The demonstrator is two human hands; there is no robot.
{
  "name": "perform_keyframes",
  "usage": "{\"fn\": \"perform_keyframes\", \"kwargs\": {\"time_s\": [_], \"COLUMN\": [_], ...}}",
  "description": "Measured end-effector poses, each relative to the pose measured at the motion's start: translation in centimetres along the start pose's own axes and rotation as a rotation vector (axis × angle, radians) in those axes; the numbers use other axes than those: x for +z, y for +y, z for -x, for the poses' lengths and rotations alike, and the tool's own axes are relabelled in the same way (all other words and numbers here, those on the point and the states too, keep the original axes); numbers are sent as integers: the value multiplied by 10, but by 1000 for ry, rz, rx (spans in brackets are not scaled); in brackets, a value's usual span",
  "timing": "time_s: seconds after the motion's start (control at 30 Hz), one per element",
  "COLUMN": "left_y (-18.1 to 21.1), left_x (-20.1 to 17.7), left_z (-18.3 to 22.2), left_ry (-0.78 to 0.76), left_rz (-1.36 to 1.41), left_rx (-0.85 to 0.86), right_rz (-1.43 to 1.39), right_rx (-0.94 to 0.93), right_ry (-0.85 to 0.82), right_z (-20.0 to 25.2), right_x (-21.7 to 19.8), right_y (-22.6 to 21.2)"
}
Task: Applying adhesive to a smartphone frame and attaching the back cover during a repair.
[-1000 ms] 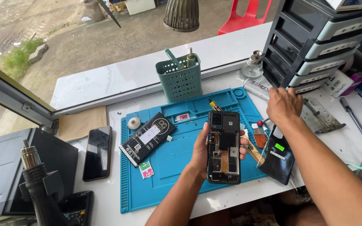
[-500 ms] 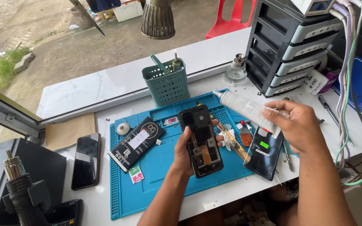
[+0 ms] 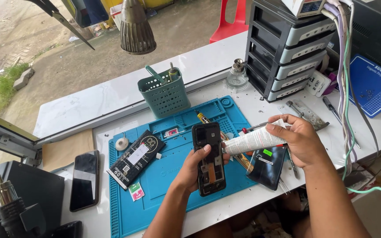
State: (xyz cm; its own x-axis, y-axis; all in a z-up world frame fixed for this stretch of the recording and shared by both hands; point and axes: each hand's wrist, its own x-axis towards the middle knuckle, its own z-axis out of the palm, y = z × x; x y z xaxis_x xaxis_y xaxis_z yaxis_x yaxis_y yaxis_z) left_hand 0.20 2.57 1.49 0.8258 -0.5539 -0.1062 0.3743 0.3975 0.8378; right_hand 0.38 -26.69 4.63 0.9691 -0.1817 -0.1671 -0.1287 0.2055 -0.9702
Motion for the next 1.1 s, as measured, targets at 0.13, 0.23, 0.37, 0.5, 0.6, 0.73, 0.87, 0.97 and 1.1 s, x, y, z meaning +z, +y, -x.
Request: {"fn": "perform_keyframes", "kwargs": {"time_s": [0.13,0.23,0.37,0.5,0.6,0.73,0.87,0.97,1.1], "left_y": [11,15,9,3,5,9,5,5,6], "left_x": [2,5,7,10,12,14,24,30,40], "left_z": [6,12,15,17,16,18,19,18,19], "left_ry": [-73,-156,-321,-447,-422,-526,-483,-469,-305], "left_rz": [3,-114,123,232,69,-46,-48,-152,-435], "left_rx": [-145,-252,-361,-455,-394,-339,-307,-238,-88], "right_rz": [33,84,113,63,0,-13,-66,-149,-208], "right_rx": [-45,12,64,58,44,34,57,49,0], "right_ry": [-16,-54,-71,-22,-2,-27,-77,-21,175], "right_z": [-6,-12,-12,-14,-13,-6,-8,-14,-4], "right_x": [-8,-18,-28,-32,-31,-28,-29,-29,-12], "right_y": [4,3,1,3,1,-7,-2,8,0]}}
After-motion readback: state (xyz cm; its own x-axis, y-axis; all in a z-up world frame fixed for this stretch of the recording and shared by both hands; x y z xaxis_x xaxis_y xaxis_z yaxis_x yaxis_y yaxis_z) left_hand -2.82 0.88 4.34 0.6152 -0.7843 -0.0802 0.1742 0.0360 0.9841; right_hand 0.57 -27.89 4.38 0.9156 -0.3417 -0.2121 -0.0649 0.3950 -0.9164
